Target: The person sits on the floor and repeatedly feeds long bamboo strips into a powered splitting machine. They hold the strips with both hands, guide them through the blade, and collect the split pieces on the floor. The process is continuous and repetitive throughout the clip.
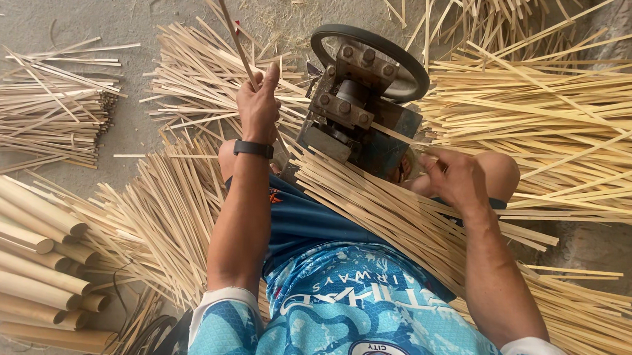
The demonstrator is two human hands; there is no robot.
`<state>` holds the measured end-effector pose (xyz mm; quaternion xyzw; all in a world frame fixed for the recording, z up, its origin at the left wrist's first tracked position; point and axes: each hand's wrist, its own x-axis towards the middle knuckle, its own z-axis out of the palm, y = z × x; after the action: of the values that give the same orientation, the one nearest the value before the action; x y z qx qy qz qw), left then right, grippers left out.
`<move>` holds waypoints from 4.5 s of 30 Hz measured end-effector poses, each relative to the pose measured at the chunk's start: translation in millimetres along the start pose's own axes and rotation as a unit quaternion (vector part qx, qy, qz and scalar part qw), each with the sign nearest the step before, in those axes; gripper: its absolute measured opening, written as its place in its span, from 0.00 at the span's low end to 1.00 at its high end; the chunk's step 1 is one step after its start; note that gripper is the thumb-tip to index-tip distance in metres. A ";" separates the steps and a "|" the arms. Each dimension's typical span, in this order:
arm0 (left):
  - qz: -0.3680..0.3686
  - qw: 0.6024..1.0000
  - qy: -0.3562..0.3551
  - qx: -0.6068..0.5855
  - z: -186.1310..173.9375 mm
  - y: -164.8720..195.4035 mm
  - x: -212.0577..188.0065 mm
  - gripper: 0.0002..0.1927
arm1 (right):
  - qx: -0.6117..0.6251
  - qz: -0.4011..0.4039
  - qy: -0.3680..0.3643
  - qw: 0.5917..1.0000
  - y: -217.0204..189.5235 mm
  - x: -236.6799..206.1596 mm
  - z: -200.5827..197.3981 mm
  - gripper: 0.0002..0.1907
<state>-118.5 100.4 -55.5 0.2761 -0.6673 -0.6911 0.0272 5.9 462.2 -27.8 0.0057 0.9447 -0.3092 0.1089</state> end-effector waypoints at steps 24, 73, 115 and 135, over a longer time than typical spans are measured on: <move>0.012 0.979 0.013 -0.205 -55.3 -3.7 -3.9 0.15 | -0.071 -0.037 0.068 0.994 60.8 -16.0 -18.8 0.09; -0.029 0.979 -0.075 -0.189 -27.2 -32.8 -30.4 0.10 | 0.017 -0.029 -0.085 0.996 28.6 -30.3 75.4 0.10; -0.161 0.975 -0.020 -0.152 28.1 1.4 -2.9 0.15 | 0.047 0.001 -0.138 0.989 10.5 -25.8 40.0 0.09; 0.393 0.691 -0.524 0.306 44.0 97.9 -113.7 0.08 | -0.007 -0.268 0.219 0.938 -51.4 0.5 -47.8 0.23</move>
<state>-73.1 175.9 73.7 -0.4253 -0.7956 -0.4069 -0.1434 -8.2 448.6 39.5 -0.1807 0.9139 -0.3112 -0.1876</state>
